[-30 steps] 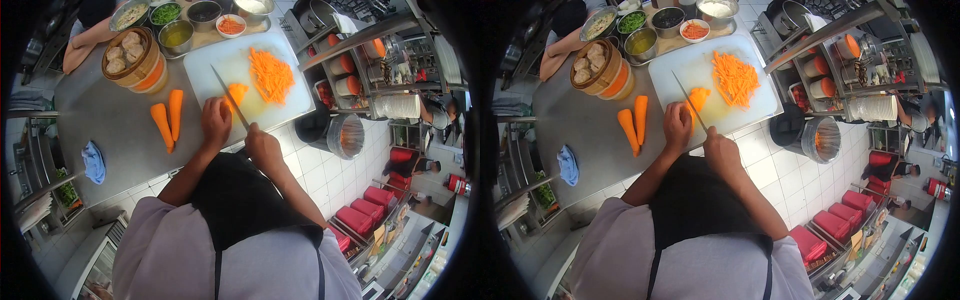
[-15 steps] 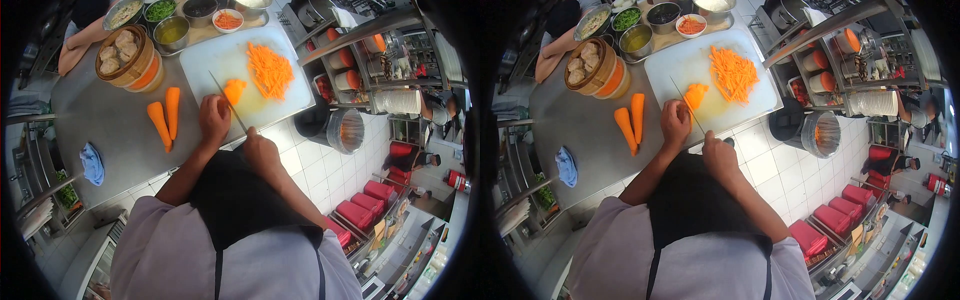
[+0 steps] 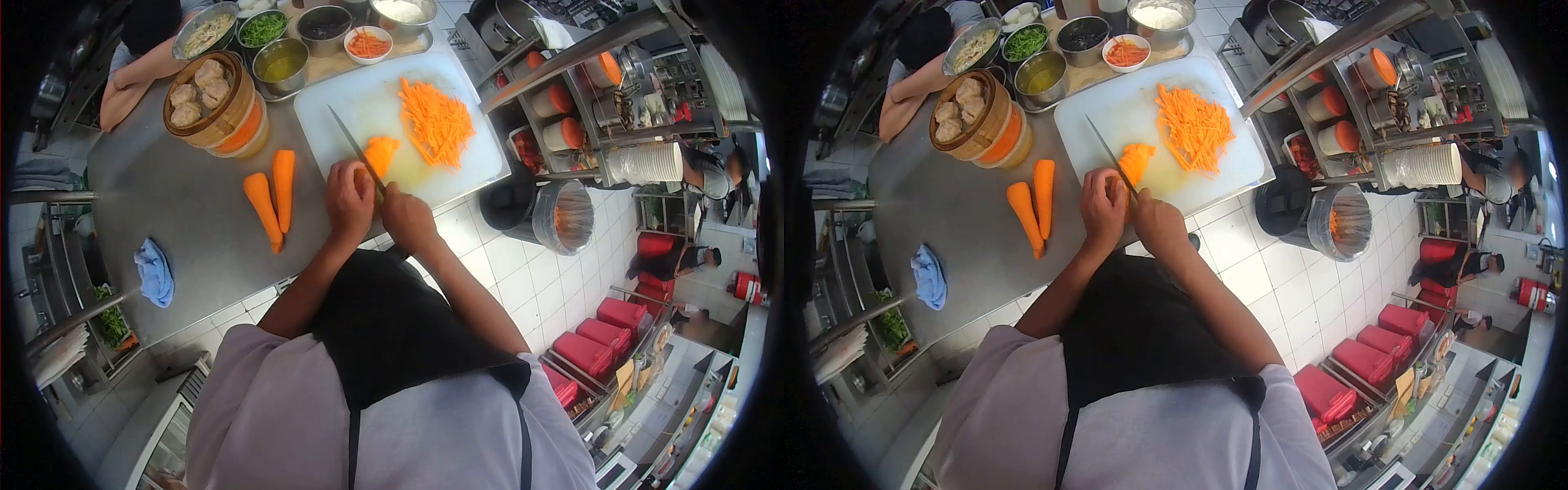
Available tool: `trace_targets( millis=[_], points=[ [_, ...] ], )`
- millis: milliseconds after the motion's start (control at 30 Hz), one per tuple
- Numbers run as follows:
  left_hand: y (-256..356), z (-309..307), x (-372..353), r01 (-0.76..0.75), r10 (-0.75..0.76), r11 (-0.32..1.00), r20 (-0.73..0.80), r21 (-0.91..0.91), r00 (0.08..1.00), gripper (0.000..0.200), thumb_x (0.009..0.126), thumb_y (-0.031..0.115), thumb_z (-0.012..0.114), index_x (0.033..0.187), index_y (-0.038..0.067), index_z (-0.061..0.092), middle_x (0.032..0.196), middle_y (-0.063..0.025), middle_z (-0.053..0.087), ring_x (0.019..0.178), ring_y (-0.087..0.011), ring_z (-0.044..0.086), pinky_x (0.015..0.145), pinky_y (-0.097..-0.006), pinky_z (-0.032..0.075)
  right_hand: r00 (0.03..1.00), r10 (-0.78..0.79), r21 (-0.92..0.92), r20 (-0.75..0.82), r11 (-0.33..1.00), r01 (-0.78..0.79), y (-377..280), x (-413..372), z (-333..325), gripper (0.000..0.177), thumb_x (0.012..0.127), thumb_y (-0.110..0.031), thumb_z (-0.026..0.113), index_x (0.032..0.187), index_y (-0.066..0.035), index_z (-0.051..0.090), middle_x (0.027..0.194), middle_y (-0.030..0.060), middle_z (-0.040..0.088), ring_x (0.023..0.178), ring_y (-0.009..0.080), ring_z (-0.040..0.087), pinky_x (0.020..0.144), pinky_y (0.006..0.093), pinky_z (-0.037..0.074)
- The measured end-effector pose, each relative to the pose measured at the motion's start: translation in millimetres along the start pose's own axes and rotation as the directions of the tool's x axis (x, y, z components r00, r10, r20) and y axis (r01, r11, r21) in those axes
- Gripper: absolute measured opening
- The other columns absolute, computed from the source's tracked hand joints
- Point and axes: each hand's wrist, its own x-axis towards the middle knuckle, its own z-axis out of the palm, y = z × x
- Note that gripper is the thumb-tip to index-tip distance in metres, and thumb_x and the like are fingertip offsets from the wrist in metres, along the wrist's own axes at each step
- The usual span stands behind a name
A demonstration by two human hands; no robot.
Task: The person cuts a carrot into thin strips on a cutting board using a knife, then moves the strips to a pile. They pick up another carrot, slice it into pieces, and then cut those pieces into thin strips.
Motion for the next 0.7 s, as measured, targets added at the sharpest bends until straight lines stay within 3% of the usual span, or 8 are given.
trace_targets(
  millis=[33, 133, 233, 433, 533, 633, 700],
  points=[
    [1, -1, 0, 0.012, -0.012, 1.000, 0.008, -0.012, 1.000, 0.027, 0.092, 0.007, 0.069, 0.118, 0.004, 0.062, 0.116, -0.0172, 0.063, 0.107, -0.0401, 0.064, 0.091, -0.0481, 0.053, 1.000, 0.003, 0.020, -0.018, 1.000, -0.003, 1, 0, -1, 0.011, 0.095, -0.010, 0.057, 0.100, -0.001, 0.053, 0.075, 0.0221, 0.072, 0.068, 0.0383, 0.074, 0.061, 0.0499, 0.059],
    [5, -6, 5, -0.149, 0.153, 0.984, -0.029, 0.098, 0.988, 0.032, 0.090, 0.006, 0.068, 0.122, 0.004, 0.065, 0.120, -0.0174, 0.062, 0.107, -0.0403, 0.064, 0.092, -0.0478, 0.054, 1.000, -0.002, 0.014, -0.028, 1.000, 0.002, 0, -4, -1, 0.010, 0.095, -0.009, 0.057, 0.099, 0.000, 0.053, 0.074, 0.0228, 0.071, 0.067, 0.0392, 0.073, 0.059, 0.0505, 0.058],
    [9, -9, 7, -0.223, 0.216, 0.960, 0.058, 0.170, 0.975, 0.036, 0.088, 0.004, 0.067, 0.125, 0.004, 0.068, 0.123, -0.0178, 0.060, 0.108, -0.0399, 0.064, 0.093, -0.0480, 0.054, 0.997, -0.052, -0.016, -0.065, 0.999, 0.051, 1, -8, 1, 0.010, 0.094, -0.008, 0.057, 0.098, 0.000, 0.054, 0.072, 0.0233, 0.070, 0.065, 0.0398, 0.073, 0.057, 0.0510, 0.057],
    [11, -8, 13, -0.237, 0.213, 0.937, 0.119, 0.257, 0.970, 0.041, 0.090, 0.005, 0.065, 0.131, 0.005, 0.066, 0.125, -0.0198, 0.060, 0.110, -0.0384, 0.064, 0.095, -0.0478, 0.053, 0.997, -0.033, 0.031, -0.075, 0.999, 0.035, 2, -15, -5, 0.012, 0.094, -0.009, 0.059, 0.098, 0.001, 0.054, 0.072, 0.0221, 0.070, 0.065, 0.0402, 0.072, 0.058, 0.0513, 0.057],
    [22, -14, 14, -0.199, 0.192, 0.961, 0.053, 0.192, 0.980, 0.048, 0.092, 0.006, 0.064, 0.139, 0.004, 0.059, 0.126, -0.0195, 0.060, 0.110, -0.0372, 0.064, 0.094, -0.0469, 0.054, 0.991, -0.008, 0.110, -0.134, 0.994, 0.023, 2, -28, -18, 0.015, 0.097, -0.012, 0.060, 0.098, 0.001, 0.053, 0.071, 0.0228, 0.069, 0.065, 0.0420, 0.071, 0.059, 0.0527, 0.056],
    [7, -16, 4, -0.101, 0.094, 0.989, 0.074, 0.105, 0.993, 0.052, 0.092, 0.012, 0.068, 0.141, 0.002, 0.054, 0.126, -0.0212, 0.060, 0.118, -0.0421, 0.060, 0.100, -0.0493, 0.051, 0.984, 0.052, 0.137, -0.170, 0.990, -0.028, -1, -46, -40, 0.012, 0.096, -0.010, 0.058, 0.094, 0.001, 0.053, 0.072, 0.0229, 0.069, 0.066, 0.0427, 0.072, 0.060, 0.0532, 0.058],
    [-1, -21, -3, -0.083, 0.069, 0.988, 0.112, 0.129, 0.991, 0.042, 0.094, 0.011, 0.067, 0.134, 0.003, 0.057, 0.127, -0.0191, 0.060, 0.114, -0.0384, 0.063, 0.096, -0.0463, 0.053, 0.986, 0.086, 0.130, -0.141, 0.989, -0.067, 0, -57, -45, 0.011, 0.096, -0.009, 0.058, 0.094, 0.001, 0.053, 0.071, 0.0232, 0.069, 0.065, 0.0429, 0.071, 0.060, 0.0534, 0.057]
  ],
)
